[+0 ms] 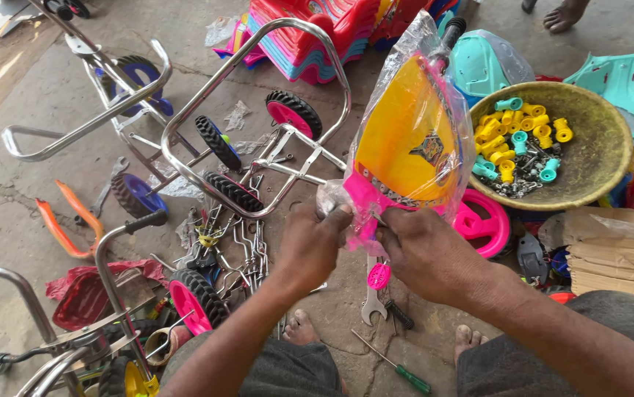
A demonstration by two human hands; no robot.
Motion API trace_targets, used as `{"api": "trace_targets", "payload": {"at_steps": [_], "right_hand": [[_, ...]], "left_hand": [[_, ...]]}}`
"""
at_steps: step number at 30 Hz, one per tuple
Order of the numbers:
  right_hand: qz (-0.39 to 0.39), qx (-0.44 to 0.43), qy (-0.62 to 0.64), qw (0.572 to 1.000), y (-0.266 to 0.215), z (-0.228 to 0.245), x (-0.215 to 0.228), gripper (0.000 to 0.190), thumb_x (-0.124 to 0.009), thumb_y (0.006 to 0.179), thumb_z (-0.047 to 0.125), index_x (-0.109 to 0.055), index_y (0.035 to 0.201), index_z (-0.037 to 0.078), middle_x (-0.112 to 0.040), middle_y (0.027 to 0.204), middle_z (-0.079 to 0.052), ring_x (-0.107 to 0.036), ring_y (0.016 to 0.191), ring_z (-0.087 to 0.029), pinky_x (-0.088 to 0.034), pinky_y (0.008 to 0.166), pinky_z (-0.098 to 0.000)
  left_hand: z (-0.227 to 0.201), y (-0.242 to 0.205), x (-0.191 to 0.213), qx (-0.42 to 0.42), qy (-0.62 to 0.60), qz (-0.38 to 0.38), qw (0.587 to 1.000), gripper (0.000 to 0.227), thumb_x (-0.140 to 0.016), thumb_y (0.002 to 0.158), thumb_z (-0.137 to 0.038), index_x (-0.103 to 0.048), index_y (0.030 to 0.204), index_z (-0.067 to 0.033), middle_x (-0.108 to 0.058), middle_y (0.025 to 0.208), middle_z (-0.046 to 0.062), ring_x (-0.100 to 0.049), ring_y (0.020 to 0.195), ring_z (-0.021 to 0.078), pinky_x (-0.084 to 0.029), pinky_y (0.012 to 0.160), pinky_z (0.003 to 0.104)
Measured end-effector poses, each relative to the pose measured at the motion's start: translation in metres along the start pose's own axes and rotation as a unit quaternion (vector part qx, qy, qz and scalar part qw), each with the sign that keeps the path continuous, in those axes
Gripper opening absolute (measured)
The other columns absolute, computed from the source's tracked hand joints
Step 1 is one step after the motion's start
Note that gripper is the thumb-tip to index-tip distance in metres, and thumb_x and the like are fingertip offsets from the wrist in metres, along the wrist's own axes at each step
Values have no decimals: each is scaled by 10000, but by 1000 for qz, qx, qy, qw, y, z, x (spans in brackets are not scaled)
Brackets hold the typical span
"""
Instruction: The person attaches a plastic seat to a metal tricycle frame using a screwdriver. They tighten the screws to secure the seat in place.
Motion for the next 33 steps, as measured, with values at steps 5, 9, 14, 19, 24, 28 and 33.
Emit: {"api": "trace_targets", "payload": {"at_steps": [5,9,14,19,24,28,33], "right_hand": [[-2,6,62,998,3,-6,12,157,-604,900,132,-669,933,-8,-700,818,-203,-706,819,-403,-531,679,-482],[5,21,20,1000,7,-16,12,193,-612,934,165,-657,899,-20,-681,844,-212,-703,834,-392,-538,716,-478],[11,26,-2,1000,11,-25,13,195,-624,913,169,-672,929,-19,-681,905,-213,-696,881,-389,-549,746,-468],[82,43,-77,993,17,-13,6,232,-548,976,196,-655,956,-9,-677,930,-203,-712,887,-381,-571,793,-456],[119,-73,-18,990,16,-9,0,246,-538,979,222,-652,985,5,-698,898,-243,-719,918,-403,-570,811,-478],[117,-22,4,993,12,5,-4,224,-557,942,193,-653,978,-6,-696,874,-258,-711,895,-426,-561,779,-490],[115,-33,42,992,15,-2,0,237,-549,935,189,-655,978,-18,-702,869,-250,-731,879,-406,-565,774,-477]], "left_hand": [[-46,-30,6,-296,206,-112,926,329,-710,802,-300,-628,875,10,-647,613,142,-669,557,303,-530,569,458],[-42,-26,0,-243,341,-115,901,509,-793,767,-418,-619,896,43,-655,603,173,-690,544,354,-548,546,465],[-43,-21,-6,-254,427,-157,854,541,-818,790,-503,-639,839,5,-687,738,156,-719,635,326,-562,575,448],[-35,-11,-3,-187,452,-91,867,651,-807,760,-578,-642,925,30,-688,682,145,-732,616,315,-577,586,440],[-35,-14,2,-199,429,-125,872,665,-809,758,-628,-649,847,11,-691,684,165,-725,649,355,-566,594,464],[-33,-25,7,-282,380,-142,870,506,-782,806,-484,-651,845,3,-682,738,141,-718,629,332,-567,577,453],[-25,-18,2,-250,411,-128,867,494,-792,776,-467,-645,814,3,-647,674,132,-697,582,326,-553,566,469]]}}
Point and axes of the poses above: each hand's wrist, its own y-axis towards the middle knuckle, its own x-axis out of the back of the hand, z = x × y, the point moved 7 cm from there along y, towards the middle knuckle
